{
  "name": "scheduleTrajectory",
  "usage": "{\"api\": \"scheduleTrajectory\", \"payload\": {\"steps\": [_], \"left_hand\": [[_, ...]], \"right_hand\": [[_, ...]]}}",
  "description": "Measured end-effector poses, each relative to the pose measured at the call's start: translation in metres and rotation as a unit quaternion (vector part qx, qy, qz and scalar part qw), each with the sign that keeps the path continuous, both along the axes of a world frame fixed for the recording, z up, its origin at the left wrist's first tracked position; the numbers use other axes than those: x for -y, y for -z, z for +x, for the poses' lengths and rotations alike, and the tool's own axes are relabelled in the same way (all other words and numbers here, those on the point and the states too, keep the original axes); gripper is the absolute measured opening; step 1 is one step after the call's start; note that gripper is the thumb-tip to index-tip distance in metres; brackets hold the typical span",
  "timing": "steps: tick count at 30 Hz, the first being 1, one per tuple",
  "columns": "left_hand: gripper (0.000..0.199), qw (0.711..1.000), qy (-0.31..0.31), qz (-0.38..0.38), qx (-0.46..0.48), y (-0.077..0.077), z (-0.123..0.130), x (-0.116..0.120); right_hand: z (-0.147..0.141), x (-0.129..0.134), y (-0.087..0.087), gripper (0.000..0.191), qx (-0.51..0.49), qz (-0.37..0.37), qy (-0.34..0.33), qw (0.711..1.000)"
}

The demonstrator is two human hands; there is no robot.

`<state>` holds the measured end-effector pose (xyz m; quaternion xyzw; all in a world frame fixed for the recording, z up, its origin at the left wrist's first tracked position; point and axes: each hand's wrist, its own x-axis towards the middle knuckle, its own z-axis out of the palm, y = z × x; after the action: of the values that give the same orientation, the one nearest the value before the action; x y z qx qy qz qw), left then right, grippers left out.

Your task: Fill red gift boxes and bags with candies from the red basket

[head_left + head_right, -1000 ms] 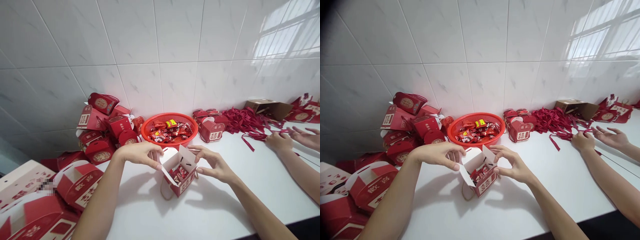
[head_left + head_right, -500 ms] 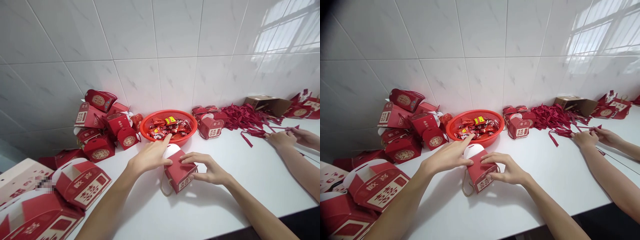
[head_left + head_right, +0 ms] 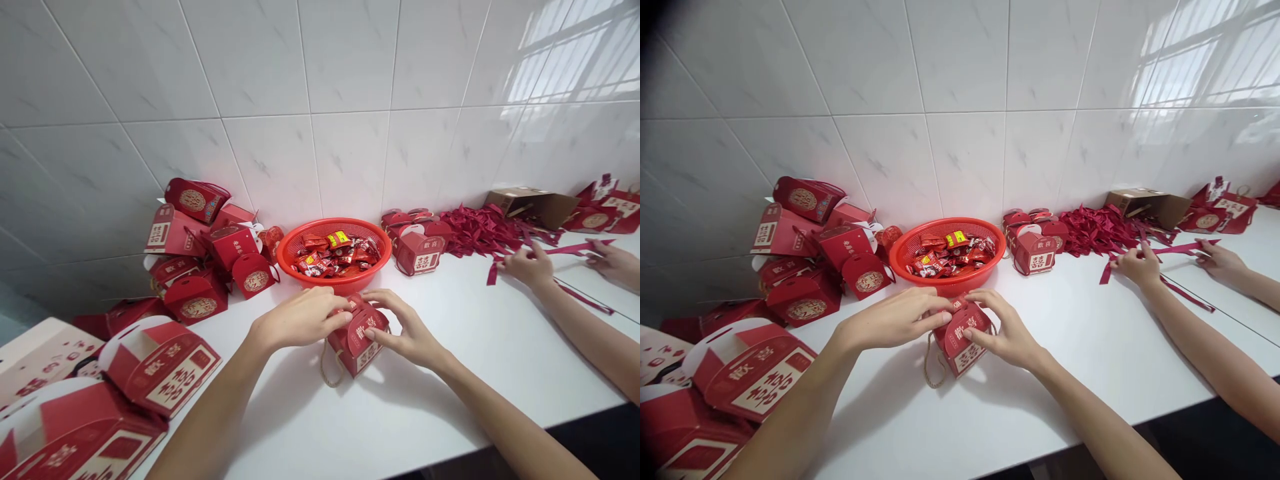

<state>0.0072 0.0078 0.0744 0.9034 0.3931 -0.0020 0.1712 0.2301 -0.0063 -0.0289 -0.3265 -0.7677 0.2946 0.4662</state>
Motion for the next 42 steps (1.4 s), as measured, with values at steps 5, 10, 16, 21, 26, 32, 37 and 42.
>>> {"api": "scheduleTrajectory", "payload": {"steps": [5,10,16,21,26,32,37,42], "left_hand": [[0.042,0.999,-0.032,-0.025,-0.006,0.004,0.000,0.001],[0.039,0.994,-0.096,-0.040,-0.032,0.013,0.009,0.002],[0.040,0.993,-0.119,-0.017,-0.022,0.022,0.026,0.003],[0.044,0.991,-0.135,-0.007,-0.022,0.025,0.033,0.003],[0.048,0.995,-0.102,-0.011,0.018,0.031,0.030,-0.002],[0.042,0.993,-0.053,0.050,0.089,0.027,0.019,-0.012],[0.030,0.974,-0.083,0.142,0.155,0.039,0.017,-0.039],[0.032,0.976,-0.109,0.158,0.105,0.059,0.019,-0.058]], "right_hand": [[-0.001,-0.002,0.005,0.049,0.003,-0.049,0.024,0.999],[0.000,-0.005,0.009,0.044,0.021,-0.011,0.065,0.998],[0.004,-0.006,0.009,0.062,0.103,0.094,0.070,0.988],[0.005,-0.007,0.016,0.074,0.165,0.079,0.076,0.980],[0.010,-0.013,0.015,0.060,0.176,0.090,0.097,0.975],[0.054,-0.037,0.012,0.056,0.202,0.098,0.187,0.956],[0.097,-0.079,0.033,0.063,0.163,0.080,0.357,0.916],[0.109,-0.124,0.048,0.076,0.140,0.065,0.462,0.873]]}}
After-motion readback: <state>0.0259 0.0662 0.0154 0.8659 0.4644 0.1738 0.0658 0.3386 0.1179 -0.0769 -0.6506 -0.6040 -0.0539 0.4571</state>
